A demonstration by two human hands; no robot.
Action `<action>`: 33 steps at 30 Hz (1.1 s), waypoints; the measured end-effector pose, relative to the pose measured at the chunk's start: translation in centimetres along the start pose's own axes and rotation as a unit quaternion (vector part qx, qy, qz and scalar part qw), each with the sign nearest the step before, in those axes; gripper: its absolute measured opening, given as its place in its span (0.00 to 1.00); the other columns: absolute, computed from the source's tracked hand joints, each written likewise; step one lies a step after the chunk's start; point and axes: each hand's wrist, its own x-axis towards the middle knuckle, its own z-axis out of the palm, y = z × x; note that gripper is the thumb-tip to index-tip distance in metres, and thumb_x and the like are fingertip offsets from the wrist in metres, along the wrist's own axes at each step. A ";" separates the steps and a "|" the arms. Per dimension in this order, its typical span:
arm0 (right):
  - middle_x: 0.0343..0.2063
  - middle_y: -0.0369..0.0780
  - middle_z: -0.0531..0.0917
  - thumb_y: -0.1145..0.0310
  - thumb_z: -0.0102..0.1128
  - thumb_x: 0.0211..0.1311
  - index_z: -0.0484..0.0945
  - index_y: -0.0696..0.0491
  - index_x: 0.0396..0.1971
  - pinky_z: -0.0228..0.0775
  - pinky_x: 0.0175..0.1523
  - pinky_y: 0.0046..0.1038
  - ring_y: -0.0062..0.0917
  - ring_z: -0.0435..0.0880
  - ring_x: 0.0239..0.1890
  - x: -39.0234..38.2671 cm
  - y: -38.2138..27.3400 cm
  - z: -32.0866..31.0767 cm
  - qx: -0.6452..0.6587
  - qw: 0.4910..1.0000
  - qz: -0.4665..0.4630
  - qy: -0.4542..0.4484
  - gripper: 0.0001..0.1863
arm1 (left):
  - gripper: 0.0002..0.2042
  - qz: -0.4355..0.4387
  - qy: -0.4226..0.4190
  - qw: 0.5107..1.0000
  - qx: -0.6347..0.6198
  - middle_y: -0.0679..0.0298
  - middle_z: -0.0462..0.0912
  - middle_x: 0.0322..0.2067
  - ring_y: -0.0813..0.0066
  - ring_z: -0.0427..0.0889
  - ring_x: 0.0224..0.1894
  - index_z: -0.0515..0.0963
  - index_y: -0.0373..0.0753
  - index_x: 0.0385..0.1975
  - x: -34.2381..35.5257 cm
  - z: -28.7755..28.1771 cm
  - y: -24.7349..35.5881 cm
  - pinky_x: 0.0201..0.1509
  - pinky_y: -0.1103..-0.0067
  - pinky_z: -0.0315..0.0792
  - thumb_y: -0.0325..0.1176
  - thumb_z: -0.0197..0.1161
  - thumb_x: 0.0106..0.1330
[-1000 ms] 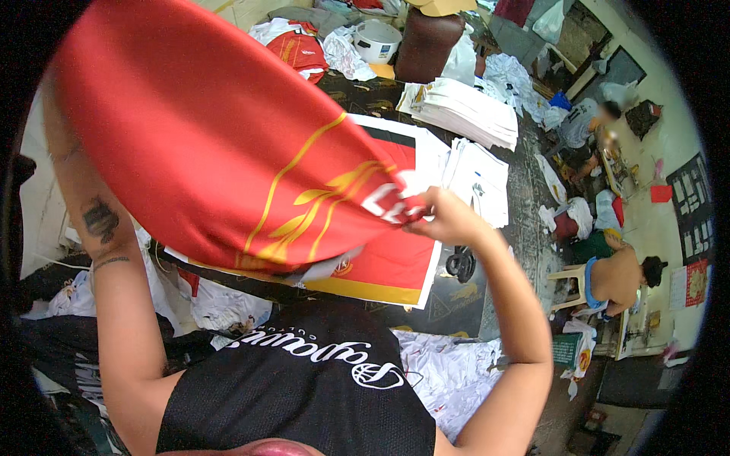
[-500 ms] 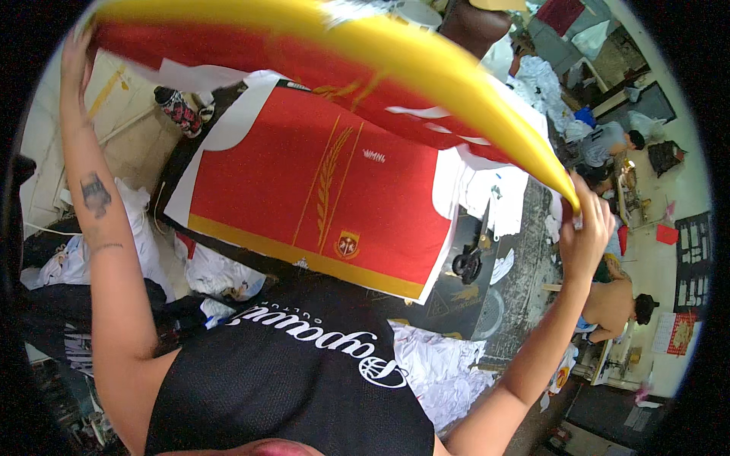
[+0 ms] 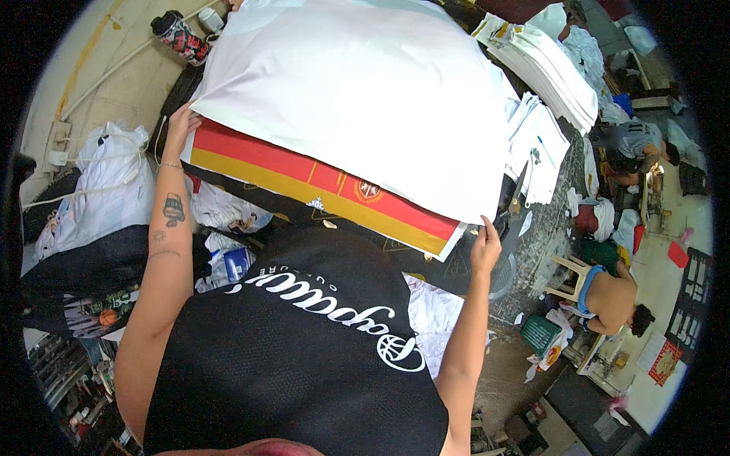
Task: The person uses shears to cut a white fabric piece laid over a red and yellow jersey on a table. They trim the edges, fold the fabric, and repeat the cutting process on multiple pieces, stacking the cut fabric and jersey sections on the table.
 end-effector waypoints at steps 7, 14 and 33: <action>0.30 0.34 0.83 0.73 0.69 0.70 0.80 0.64 0.60 0.85 0.43 0.24 0.18 0.83 0.31 -2.4 0.4 2.3 0.322 0.916 0.238 0.008 0.22 | 0.27 0.093 0.106 0.960 0.241 0.48 0.87 0.55 0.58 0.85 0.58 0.83 0.36 0.61 -1.9 0.0 -5.1 0.64 0.68 0.76 0.39 0.77 0.63; 0.28 0.32 0.79 0.77 0.75 0.63 0.81 0.65 0.55 0.86 0.44 0.24 0.16 0.82 0.30 -6.4 2.2 1.6 0.243 0.938 0.245 0.023 0.22 | 0.30 0.119 0.104 0.943 0.294 0.43 0.87 0.54 0.53 0.86 0.57 0.83 0.38 0.61 -5.1 -2.6 -7.2 0.63 0.68 0.77 0.40 0.80 0.58; 0.53 0.62 0.82 0.65 0.78 0.54 0.56 0.46 0.77 0.75 0.59 0.50 0.59 0.83 0.55 -9.9 -6.3 2.5 -0.197 0.918 0.327 -0.106 0.52 | 0.39 -0.132 0.086 0.787 0.596 0.35 0.49 0.79 0.40 0.44 0.83 0.57 0.38 0.80 -2.1 3.9 -3.7 0.84 0.50 0.39 0.43 0.57 0.68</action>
